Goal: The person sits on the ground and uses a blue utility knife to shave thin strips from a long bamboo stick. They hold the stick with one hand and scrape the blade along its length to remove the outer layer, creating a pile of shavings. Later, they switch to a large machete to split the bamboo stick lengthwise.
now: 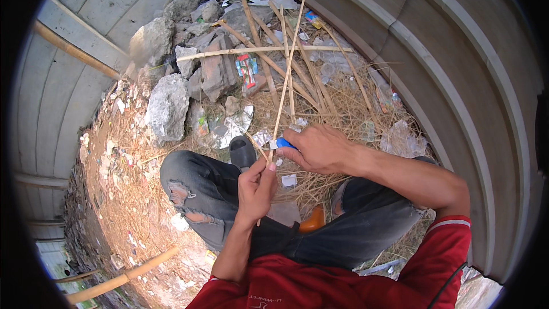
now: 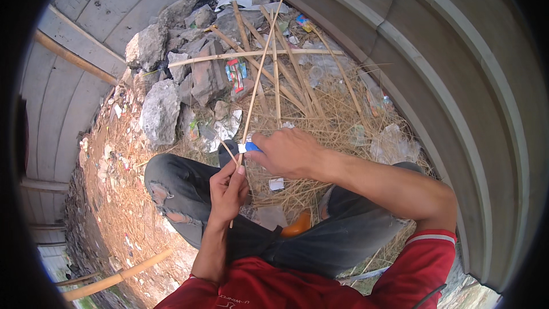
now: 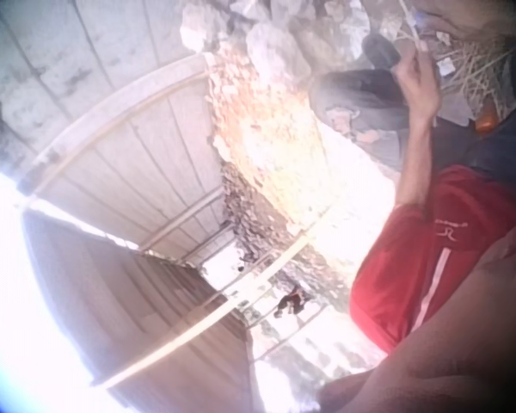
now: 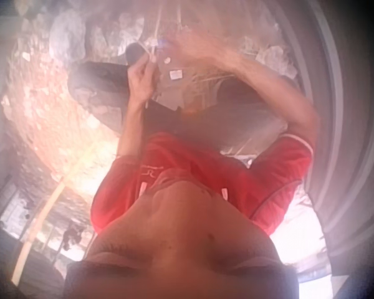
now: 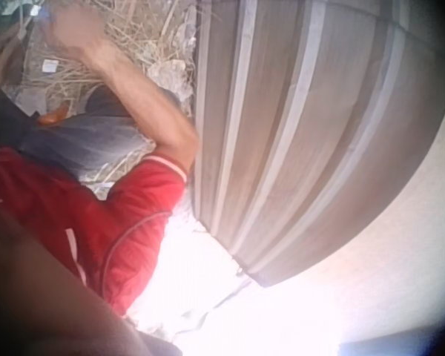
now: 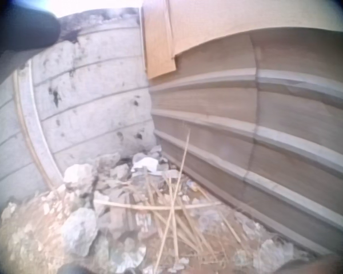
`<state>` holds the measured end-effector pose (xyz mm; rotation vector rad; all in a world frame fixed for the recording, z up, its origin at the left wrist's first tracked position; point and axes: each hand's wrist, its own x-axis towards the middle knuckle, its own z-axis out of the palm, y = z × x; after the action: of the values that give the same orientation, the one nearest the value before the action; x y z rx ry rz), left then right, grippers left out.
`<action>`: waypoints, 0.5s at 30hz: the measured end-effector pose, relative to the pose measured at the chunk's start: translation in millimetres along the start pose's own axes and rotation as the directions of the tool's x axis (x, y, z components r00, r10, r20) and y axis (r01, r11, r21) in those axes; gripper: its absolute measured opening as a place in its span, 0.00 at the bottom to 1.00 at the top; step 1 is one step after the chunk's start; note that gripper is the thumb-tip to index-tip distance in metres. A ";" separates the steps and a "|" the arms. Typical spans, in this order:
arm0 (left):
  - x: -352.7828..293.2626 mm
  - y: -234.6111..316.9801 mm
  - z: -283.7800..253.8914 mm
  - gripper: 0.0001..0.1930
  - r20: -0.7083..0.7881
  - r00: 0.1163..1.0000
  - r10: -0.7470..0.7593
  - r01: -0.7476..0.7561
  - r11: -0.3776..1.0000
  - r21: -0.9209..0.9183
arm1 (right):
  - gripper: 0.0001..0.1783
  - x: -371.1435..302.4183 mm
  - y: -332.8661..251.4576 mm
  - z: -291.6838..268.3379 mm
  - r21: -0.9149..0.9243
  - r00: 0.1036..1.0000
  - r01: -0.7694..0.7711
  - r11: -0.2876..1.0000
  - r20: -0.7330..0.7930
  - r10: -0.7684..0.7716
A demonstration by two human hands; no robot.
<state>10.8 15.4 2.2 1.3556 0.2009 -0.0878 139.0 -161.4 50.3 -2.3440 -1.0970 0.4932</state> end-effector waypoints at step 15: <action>-29.3 -15.4 -10.2 0.20 0.045 0.985 -0.167 0.173 0.943 -0.283 | 0.24 3.0 5.5 10.4 0.204 0.995 0.034 0.978 0.083 -0.052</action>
<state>-21.6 20.4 -8.9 1.0466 0.3018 -0.2101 138.8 -159.1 38.4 -2.1352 -1.0808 0.6658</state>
